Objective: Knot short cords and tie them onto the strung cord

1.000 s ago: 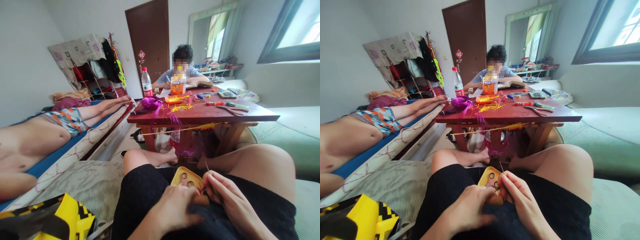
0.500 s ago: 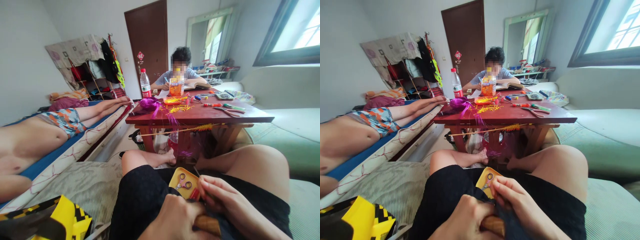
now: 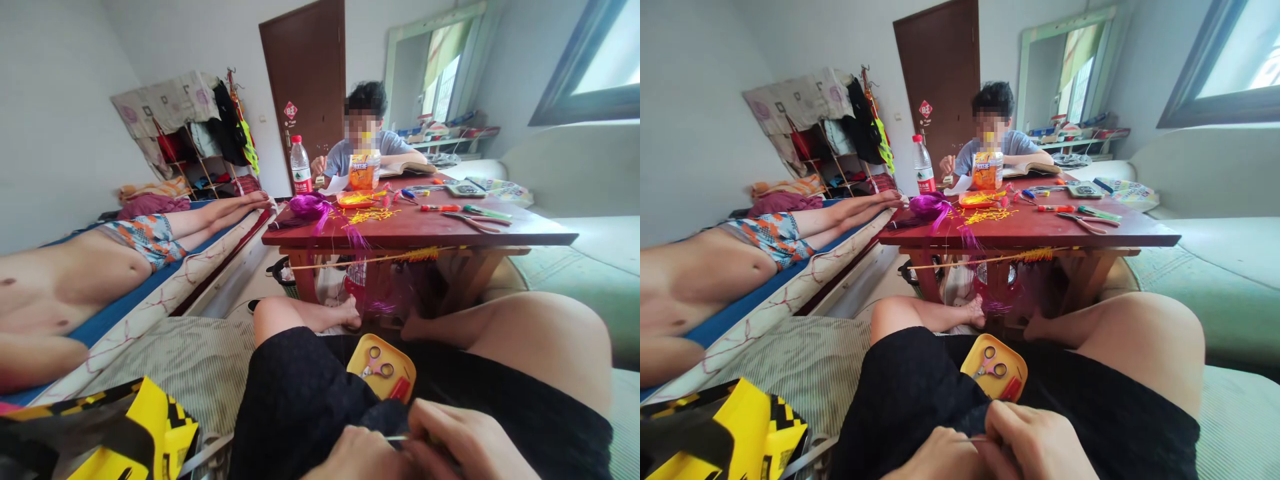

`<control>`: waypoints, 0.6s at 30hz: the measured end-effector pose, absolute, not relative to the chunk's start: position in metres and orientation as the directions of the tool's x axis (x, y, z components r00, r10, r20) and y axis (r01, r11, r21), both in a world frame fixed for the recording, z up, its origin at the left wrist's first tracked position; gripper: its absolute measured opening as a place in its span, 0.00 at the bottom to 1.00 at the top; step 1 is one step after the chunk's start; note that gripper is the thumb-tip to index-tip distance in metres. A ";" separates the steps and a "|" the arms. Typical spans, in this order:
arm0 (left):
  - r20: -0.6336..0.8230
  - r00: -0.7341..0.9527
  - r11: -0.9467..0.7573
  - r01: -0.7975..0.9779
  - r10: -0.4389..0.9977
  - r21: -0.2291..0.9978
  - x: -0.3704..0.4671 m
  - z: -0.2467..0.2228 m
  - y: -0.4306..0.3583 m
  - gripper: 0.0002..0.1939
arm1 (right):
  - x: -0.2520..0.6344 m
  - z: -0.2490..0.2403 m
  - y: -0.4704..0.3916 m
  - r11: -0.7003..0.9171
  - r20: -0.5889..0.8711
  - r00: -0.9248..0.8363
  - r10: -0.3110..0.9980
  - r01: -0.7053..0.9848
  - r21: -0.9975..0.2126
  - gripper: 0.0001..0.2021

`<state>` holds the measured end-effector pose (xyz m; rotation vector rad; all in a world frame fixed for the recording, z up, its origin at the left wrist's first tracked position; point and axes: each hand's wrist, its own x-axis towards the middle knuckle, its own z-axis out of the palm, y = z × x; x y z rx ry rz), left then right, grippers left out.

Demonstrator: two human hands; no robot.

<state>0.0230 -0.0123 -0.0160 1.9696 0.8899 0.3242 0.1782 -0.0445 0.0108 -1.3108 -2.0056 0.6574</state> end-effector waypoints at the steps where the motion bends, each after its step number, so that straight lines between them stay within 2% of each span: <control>1: -0.107 0.683 -0.317 0.465 0.723 0.827 0.023 -0.022 -0.017 0.13 | 0.177 0.010 -0.044 0.257 0.136 -0.264 0.955 0.505 -0.824 0.13; 3: -0.098 0.656 -0.325 0.492 0.748 0.807 0.025 -0.027 -0.025 0.13 | 0.175 0.007 -0.042 -0.020 -0.074 -0.246 0.967 0.218 -0.976 0.17; 4: -0.105 0.652 -0.338 0.517 0.751 0.787 0.026 -0.026 -0.028 0.13 | 0.174 0.005 -0.041 -0.151 -0.160 -0.248 0.956 0.052 -0.987 0.19; 6: -0.157 0.667 -0.360 0.567 0.729 0.741 0.026 -0.015 -0.030 0.15 | 0.172 -0.001 -0.041 -0.350 -0.286 -0.260 0.922 -0.245 -0.904 0.20; 8: -0.207 0.693 -0.330 0.557 0.690 0.762 0.025 -0.001 -0.028 0.18 | 0.170 -0.007 -0.042 -0.426 -0.346 -0.256 0.903 -0.421 -0.801 0.20; 10: -0.174 0.721 -0.218 0.416 0.670 0.883 0.024 0.007 -0.024 0.22 | 0.167 -0.011 -0.046 -0.389 -0.336 -0.197 0.921 -0.495 -0.776 0.18; 12: -0.102 0.719 -0.027 0.166 0.688 0.986 0.023 0.006 -0.022 0.25 | 0.165 -0.013 -0.049 -0.221 -0.213 -0.069 0.975 -0.451 -0.865 0.17; 14: -0.090 0.700 0.175 -0.051 0.709 0.983 0.024 -0.002 -0.022 0.25 | 0.166 -0.013 -0.052 0.061 0.050 0.059 0.997 -0.220 -0.974 0.15; 15: -0.109 0.692 0.254 -0.111 0.714 0.961 0.024 -0.006 -0.022 0.25 | 0.166 -0.012 -0.053 0.227 0.222 0.088 0.971 -0.049 -0.973 0.13; 16: -0.133 0.686 0.309 -0.140 0.715 0.941 0.025 -0.009 -0.022 0.25 | 0.167 -0.011 -0.054 0.372 0.382 0.072 0.921 0.130 -0.919 0.12; 18: -0.184 0.667 0.350 -0.124 0.722 0.928 0.026 -0.013 -0.021 0.25 | 0.168 -0.008 -0.054 0.571 0.612 -0.037 0.790 0.408 -0.712 0.09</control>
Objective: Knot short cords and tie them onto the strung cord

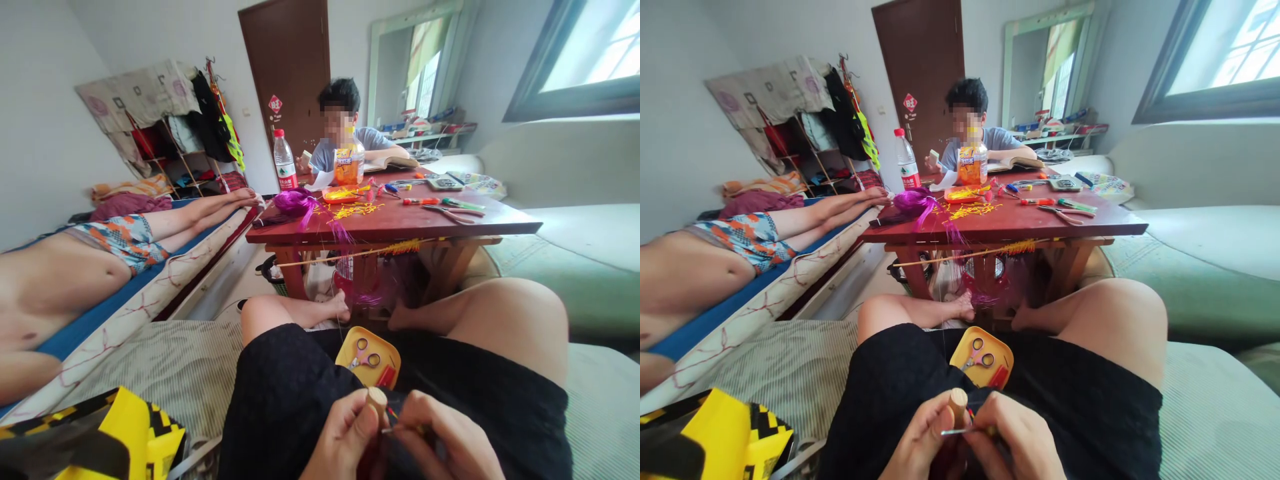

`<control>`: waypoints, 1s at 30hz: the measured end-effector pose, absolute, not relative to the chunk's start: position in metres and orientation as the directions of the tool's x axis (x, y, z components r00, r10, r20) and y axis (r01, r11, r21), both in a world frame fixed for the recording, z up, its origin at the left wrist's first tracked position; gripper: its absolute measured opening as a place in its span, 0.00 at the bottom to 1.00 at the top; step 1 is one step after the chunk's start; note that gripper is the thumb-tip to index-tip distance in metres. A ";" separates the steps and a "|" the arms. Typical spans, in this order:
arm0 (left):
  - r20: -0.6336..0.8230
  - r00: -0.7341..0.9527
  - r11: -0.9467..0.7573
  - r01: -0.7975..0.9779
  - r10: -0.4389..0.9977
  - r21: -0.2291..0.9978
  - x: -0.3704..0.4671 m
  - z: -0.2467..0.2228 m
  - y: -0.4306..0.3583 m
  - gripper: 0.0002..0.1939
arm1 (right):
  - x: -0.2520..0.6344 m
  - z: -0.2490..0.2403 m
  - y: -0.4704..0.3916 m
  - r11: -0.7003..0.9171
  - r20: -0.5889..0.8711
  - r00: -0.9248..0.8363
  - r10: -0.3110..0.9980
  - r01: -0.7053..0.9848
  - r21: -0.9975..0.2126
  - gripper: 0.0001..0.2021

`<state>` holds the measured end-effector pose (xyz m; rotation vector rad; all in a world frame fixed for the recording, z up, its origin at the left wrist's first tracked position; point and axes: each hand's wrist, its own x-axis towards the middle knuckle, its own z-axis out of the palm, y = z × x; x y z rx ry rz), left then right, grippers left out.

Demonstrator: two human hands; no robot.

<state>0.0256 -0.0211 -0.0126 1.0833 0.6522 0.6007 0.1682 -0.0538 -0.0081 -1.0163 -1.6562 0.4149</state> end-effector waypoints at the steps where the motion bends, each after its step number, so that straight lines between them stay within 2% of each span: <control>1: -0.198 0.659 0.341 -0.096 0.726 0.935 0.026 -0.012 -0.020 0.25 | 0.168 -0.006 -0.053 0.630 0.678 -0.106 0.727 0.497 -0.597 0.09; 4: -0.162 0.650 0.156 0.068 0.742 0.985 0.027 -0.005 -0.016 0.23 | 0.168 0.000 -0.052 0.698 0.743 -0.282 0.608 0.636 -0.330 0.11; 6: -0.124 0.664 -0.047 0.233 0.737 0.971 0.027 0.003 -0.013 0.21 | 0.169 0.004 -0.051 0.688 0.707 -0.338 0.621 0.668 -0.285 0.11; 8: -0.114 0.727 -0.227 0.353 0.677 0.908 0.025 0.008 -0.012 0.18 | 0.171 0.008 -0.050 0.641 0.610 -0.344 0.713 0.672 -0.370 0.10; 11: -0.157 0.819 -0.414 0.432 0.551 0.801 0.024 0.013 -0.013 0.14 | 0.173 0.013 -0.047 0.441 0.313 -0.313 0.897 0.573 -0.690 0.11; 13: -0.206 0.835 -0.482 0.476 0.510 0.736 0.024 0.014 -0.014 0.12 | 0.171 0.012 -0.046 0.189 0.071 -0.299 0.951 0.388 -0.902 0.13; 15: -0.281 0.813 -0.514 0.550 0.511 0.659 0.025 0.013 -0.018 0.10 | 0.166 0.007 -0.045 -0.073 -0.108 -0.287 0.952 0.131 -0.989 0.17; 17: -0.375 0.741 -0.507 0.661 0.557 0.553 0.027 0.013 -0.023 0.15 | 0.160 -0.003 -0.047 -0.246 -0.212 -0.248 0.945 -0.114 -0.963 0.19; 20: -0.484 0.650 -0.481 0.760 0.586 0.437 0.029 0.014 -0.033 0.24 | 0.152 -0.017 -0.051 -0.336 -0.297 -0.166 0.940 -0.313 -0.888 0.21; 26: -0.571 0.600 -0.484 0.797 0.561 0.361 0.031 0.023 -0.042 0.30 | 0.148 -0.028 -0.053 -0.353 -0.328 -0.132 0.935 -0.405 -0.843 0.22; 30: -0.569 0.609 -0.522 0.785 0.553 0.333 0.032 0.024 -0.042 0.33 | 0.147 -0.029 -0.049 -0.331 -0.326 -0.090 0.941 -0.446 -0.832 0.22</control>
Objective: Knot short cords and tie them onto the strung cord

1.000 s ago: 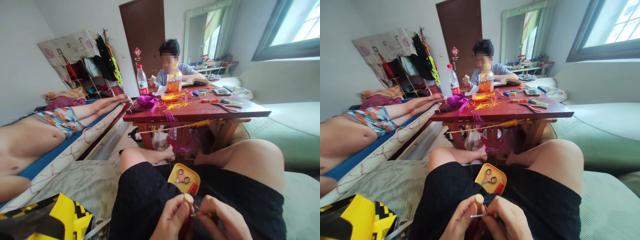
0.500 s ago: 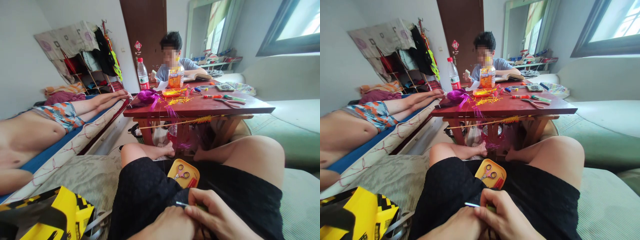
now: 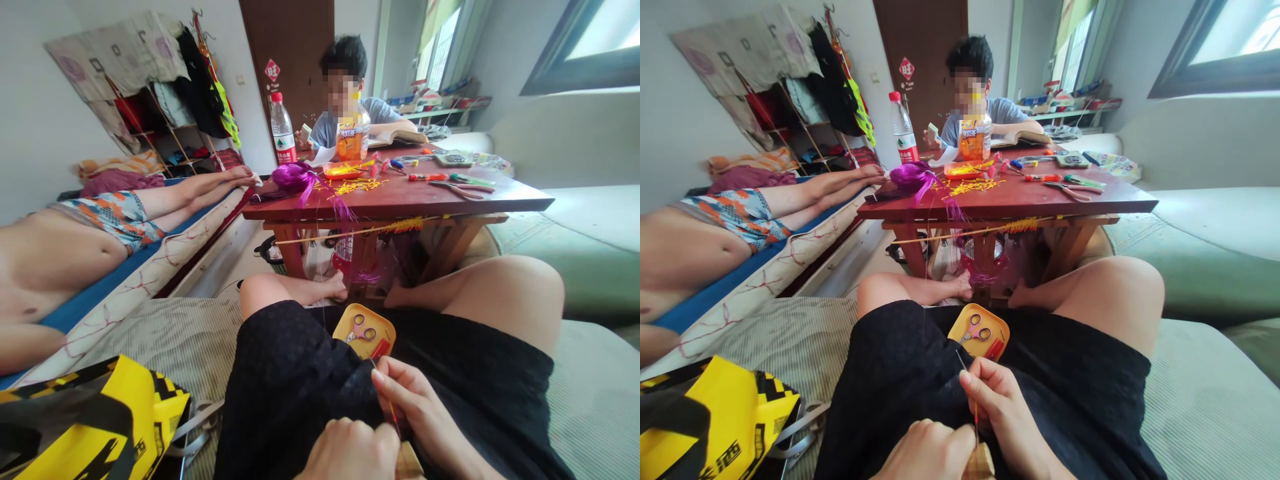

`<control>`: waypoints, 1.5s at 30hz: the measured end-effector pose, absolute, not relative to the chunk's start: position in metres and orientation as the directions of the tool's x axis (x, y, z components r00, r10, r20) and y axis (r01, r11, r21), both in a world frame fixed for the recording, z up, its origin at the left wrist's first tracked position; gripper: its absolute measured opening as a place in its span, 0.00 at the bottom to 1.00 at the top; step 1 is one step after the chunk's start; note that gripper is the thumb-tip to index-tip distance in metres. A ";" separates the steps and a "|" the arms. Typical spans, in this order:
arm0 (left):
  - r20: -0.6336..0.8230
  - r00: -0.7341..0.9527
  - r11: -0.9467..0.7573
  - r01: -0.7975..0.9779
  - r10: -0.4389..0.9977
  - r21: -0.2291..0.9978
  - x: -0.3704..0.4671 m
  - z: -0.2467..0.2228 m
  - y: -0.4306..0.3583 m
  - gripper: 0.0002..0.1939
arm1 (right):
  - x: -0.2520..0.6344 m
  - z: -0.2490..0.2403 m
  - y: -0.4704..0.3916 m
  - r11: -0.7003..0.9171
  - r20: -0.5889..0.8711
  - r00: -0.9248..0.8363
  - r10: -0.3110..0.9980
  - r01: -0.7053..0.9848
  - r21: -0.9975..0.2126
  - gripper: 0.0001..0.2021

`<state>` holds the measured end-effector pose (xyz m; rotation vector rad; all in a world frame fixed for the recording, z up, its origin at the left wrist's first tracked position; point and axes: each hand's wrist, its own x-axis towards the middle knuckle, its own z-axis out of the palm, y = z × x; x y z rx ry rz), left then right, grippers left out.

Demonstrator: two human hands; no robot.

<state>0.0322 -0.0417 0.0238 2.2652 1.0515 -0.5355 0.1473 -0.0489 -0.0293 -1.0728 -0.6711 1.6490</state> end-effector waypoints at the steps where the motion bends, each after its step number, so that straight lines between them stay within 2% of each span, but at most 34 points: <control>1: -0.554 0.617 -0.535 0.779 0.558 0.328 0.032 0.023 -0.042 0.33 | 0.147 -0.030 -0.048 -0.329 -0.326 -0.087 0.941 -0.461 -0.824 0.22; 6: -0.455 0.670 -0.591 0.738 0.586 0.325 0.034 0.021 -0.041 0.27 | 0.147 -0.034 -0.046 -0.344 -0.342 -0.109 0.933 -0.540 -0.768 0.21; 12: -0.511 0.672 -0.638 0.719 0.536 0.276 0.039 0.029 -0.040 0.18 | 0.147 -0.040 -0.040 -0.375 -0.371 -0.132 0.919 -0.581 -0.723 0.21; 17: -0.448 0.688 -0.625 0.718 0.571 0.306 0.037 0.020 -0.040 0.12 | 0.149 -0.041 -0.039 -0.381 -0.379 -0.132 0.916 -0.580 -0.720 0.21; 19: -0.431 0.671 -0.538 0.741 0.604 0.400 0.034 0.015 -0.040 0.11 | 0.150 -0.037 -0.039 -0.342 -0.344 -0.116 0.932 -0.598 -0.725 0.21; 21: -0.389 0.634 -0.360 0.733 0.668 0.577 0.030 0.011 -0.040 0.10 | 0.153 -0.031 -0.039 -0.274 -0.294 -0.071 0.953 -0.619 -0.736 0.20; 24: -0.264 0.601 -0.087 0.490 0.754 0.867 0.026 0.006 -0.037 0.13 | 0.155 -0.023 -0.040 -0.217 -0.277 0.009 0.961 -0.597 -0.773 0.20; 25: -0.222 0.608 -0.011 0.355 0.762 0.935 0.025 0.004 -0.035 0.16 | 0.155 -0.022 -0.041 -0.202 -0.264 0.031 0.964 -0.562 -0.802 0.20; 27: -0.170 0.622 0.147 0.088 0.764 0.985 0.026 -0.004 -0.029 0.22 | 0.157 -0.021 -0.043 -0.095 -0.156 0.116 0.981 -0.413 -0.906 0.19; 29: -0.185 0.614 0.300 -0.089 0.767 0.950 0.029 -0.012 -0.021 0.22 | 0.160 -0.023 -0.044 0.091 0.069 0.187 0.980 -0.112 -0.989 0.18; 30: -0.200 0.607 0.345 -0.131 0.769 0.930 0.030 -0.015 -0.017 0.22 | 0.162 -0.023 -0.045 0.202 0.213 0.163 0.963 0.081 -0.976 0.16; 32: -0.225 0.609 0.362 -0.109 0.760 0.926 0.032 -0.016 -0.010 0.22 | 0.166 -0.021 -0.045 0.427 0.458 -0.031 0.889 0.422 -0.800 0.11; 33: -0.231 0.617 0.330 -0.048 0.752 0.943 0.032 -0.014 -0.007 0.21 | 0.168 -0.018 -0.045 0.525 0.521 -0.171 0.836 0.524 -0.670 0.09; 35: -0.219 0.637 0.151 0.160 0.739 0.975 0.030 -0.005 -0.004 0.17 | 0.171 -0.009 -0.043 0.642 0.532 -0.386 0.753 0.605 -0.471 0.07; 36: -0.198 0.655 0.019 0.270 0.729 0.963 0.029 0.001 -0.004 0.14 | 0.171 -0.004 -0.043 0.643 0.494 -0.428 0.757 0.622 -0.447 0.08; 37: -0.178 0.681 -0.115 0.362 0.710 0.925 0.027 0.006 -0.005 0.11 | 0.172 0.001 -0.042 0.609 0.437 -0.430 0.790 0.631 -0.481 0.09; 39: -0.184 0.727 -0.297 0.480 0.661 0.826 0.025 0.014 -0.008 0.09 | 0.171 0.007 -0.042 0.462 0.286 -0.370 0.884 0.601 -0.652 0.11; 42: -0.266 0.776 -0.356 0.527 0.572 0.772 0.023 0.013 -0.014 0.07 | 0.167 0.005 -0.043 0.157 0.062 -0.244 0.968 0.391 -0.907 0.14; 43: -0.274 0.787 -0.355 0.520 0.553 0.777 0.023 0.009 -0.016 0.06 | 0.165 0.002 -0.044 0.071 0.006 -0.213 0.977 0.300 -0.951 0.15; 45: -0.265 0.800 -0.342 0.495 0.539 0.799 0.023 0.002 -0.019 0.11 | 0.160 -0.007 -0.045 -0.065 -0.083 -0.174 0.981 0.106 -0.992 0.18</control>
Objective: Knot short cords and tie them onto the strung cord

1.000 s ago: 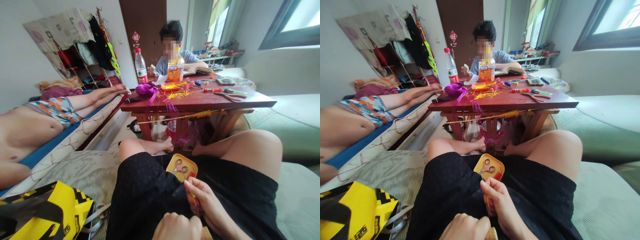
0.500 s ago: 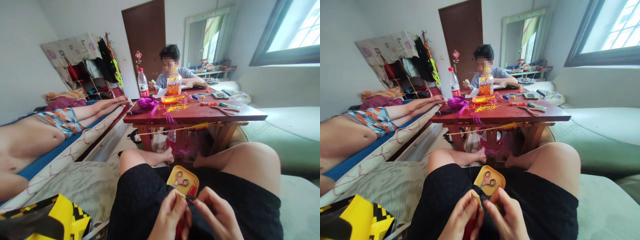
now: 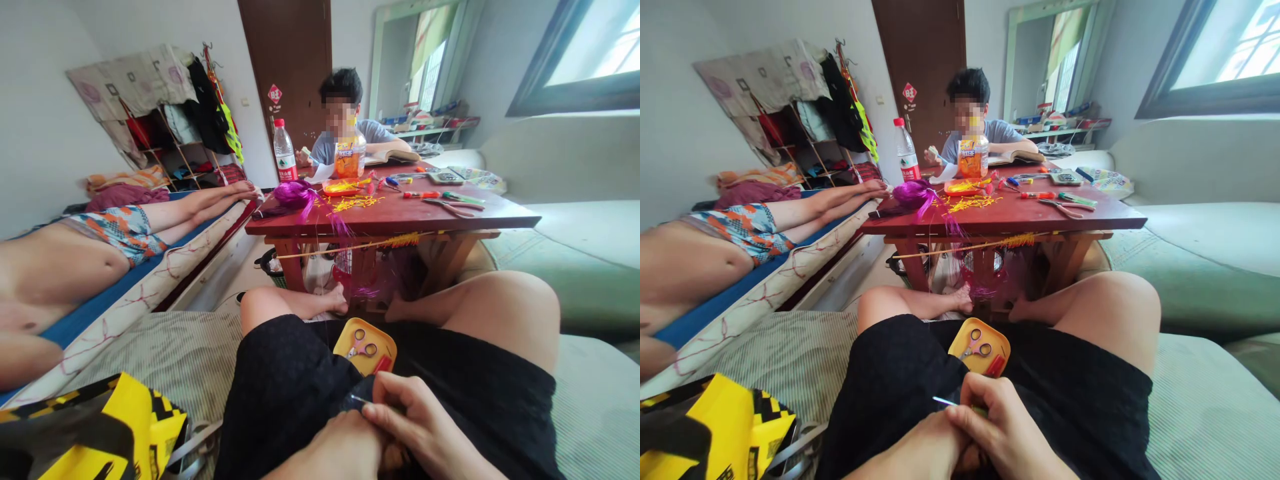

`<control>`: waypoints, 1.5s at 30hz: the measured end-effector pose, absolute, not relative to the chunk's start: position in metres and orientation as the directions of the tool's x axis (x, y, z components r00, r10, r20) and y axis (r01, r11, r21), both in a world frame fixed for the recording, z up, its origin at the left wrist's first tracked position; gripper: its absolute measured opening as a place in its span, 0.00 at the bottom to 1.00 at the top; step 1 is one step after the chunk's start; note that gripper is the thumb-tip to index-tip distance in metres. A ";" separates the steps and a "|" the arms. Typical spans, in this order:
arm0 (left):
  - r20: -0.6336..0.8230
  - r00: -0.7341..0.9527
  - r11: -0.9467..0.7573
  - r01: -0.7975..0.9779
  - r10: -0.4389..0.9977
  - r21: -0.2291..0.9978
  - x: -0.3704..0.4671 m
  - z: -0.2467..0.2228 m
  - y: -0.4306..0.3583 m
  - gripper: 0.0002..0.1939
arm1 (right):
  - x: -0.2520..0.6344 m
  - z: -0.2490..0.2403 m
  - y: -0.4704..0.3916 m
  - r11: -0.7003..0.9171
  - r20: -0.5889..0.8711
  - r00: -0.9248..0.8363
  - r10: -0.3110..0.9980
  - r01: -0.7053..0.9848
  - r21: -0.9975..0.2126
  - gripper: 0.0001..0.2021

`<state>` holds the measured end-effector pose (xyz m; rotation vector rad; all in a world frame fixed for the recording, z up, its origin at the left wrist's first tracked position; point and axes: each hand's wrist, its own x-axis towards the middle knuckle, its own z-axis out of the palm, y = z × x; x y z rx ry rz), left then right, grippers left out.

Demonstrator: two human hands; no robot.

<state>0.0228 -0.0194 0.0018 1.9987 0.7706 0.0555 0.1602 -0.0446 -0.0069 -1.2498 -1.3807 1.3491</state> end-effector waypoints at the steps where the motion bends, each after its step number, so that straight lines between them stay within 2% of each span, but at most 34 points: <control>1: -0.258 0.796 -0.335 0.491 0.548 0.804 0.023 -0.001 -0.021 0.13 | 0.158 -0.012 -0.045 -0.119 -0.119 -0.168 0.978 0.012 -0.993 0.19; 3: -0.270 0.769 -0.333 0.525 0.579 0.783 0.023 -0.004 -0.025 0.16 | 0.154 -0.021 -0.044 -0.196 -0.168 -0.178 0.970 -0.152 -0.969 0.21; 5: -0.329 0.716 -0.350 0.623 0.616 0.699 0.023 -0.002 -0.029 0.17 | 0.151 -0.028 -0.043 -0.225 -0.182 -0.182 0.966 -0.254 -0.941 0.21; 9: -0.416 0.634 -0.415 0.757 0.652 0.505 0.029 0.004 -0.032 0.19 | 0.148 -0.035 -0.041 -0.228 -0.187 -0.145 0.972 -0.364 -0.903 0.20; 13: -0.437 0.643 -0.480 0.763 0.628 0.432 0.032 0.008 -0.032 0.22 | 0.147 -0.035 -0.039 -0.255 -0.207 -0.154 0.966 -0.437 -0.863 0.20; 17: -0.457 0.638 -0.486 0.769 0.620 0.415 0.032 0.013 -0.033 0.23 | 0.145 -0.037 -0.038 -0.265 -0.209 -0.165 0.964 -0.514 -0.816 0.19; 21: -0.475 0.612 -0.440 0.788 0.633 0.430 0.034 0.016 -0.035 0.23 | 0.142 -0.038 -0.037 -0.300 -0.246 -0.171 0.954 -0.516 -0.802 0.19; 24: -0.455 0.620 -0.336 0.758 0.639 0.559 0.033 0.015 -0.033 0.19 | 0.143 -0.030 -0.036 -0.278 -0.241 -0.138 0.961 -0.453 -0.847 0.20; 26: -0.358 0.669 -0.232 0.625 0.651 0.746 0.030 0.013 -0.028 0.15 | 0.150 -0.020 -0.036 -0.185 -0.175 -0.058 0.983 -0.352 -0.917 0.21; 28: -0.240 0.698 -0.077 0.390 0.674 0.917 0.027 0.010 -0.020 0.15 | 0.160 -0.008 -0.038 -0.056 -0.066 0.042 0.997 -0.212 -0.976 0.20; 30: -0.217 0.695 0.166 0.141 0.685 0.976 0.024 0.008 -0.012 0.21 | 0.172 -0.001 -0.039 0.047 0.030 0.143 0.989 -0.118 -0.992 0.18; 33: -0.240 0.709 0.467 -0.142 0.664 0.873 0.019 0.003 -0.004 0.26 | 0.189 0.002 -0.037 0.072 0.005 0.297 0.955 -0.215 -0.974 0.18; 36: -0.228 0.728 0.571 -0.264 0.647 0.777 0.016 -0.005 0.001 0.24 | 0.202 0.001 -0.030 0.056 -0.116 0.389 0.914 -0.404 -0.913 0.19; 38: -0.273 0.702 0.623 -0.304 0.658 0.721 0.016 -0.013 0.007 0.21 | 0.211 0.003 -0.025 0.105 -0.120 0.444 0.888 -0.450 -0.887 0.19; 40: -0.362 0.576 0.642 -0.409 0.733 0.649 0.017 -0.022 0.018 0.15 | 0.221 0.007 -0.020 0.161 -0.097 0.498 0.862 -0.449 -0.879 0.17; 42: -0.458 0.367 0.585 -0.570 0.810 0.577 0.017 -0.032 0.034 0.09 | 0.229 0.010 -0.018 0.189 -0.087 0.532 0.842 -0.443 -0.876 0.17; 45: -0.479 0.191 0.468 -0.679 0.856 0.565 0.014 -0.047 0.066 0.07 | 0.238 0.012 -0.014 0.211 -0.085 0.567 0.819 -0.436 -0.875 0.16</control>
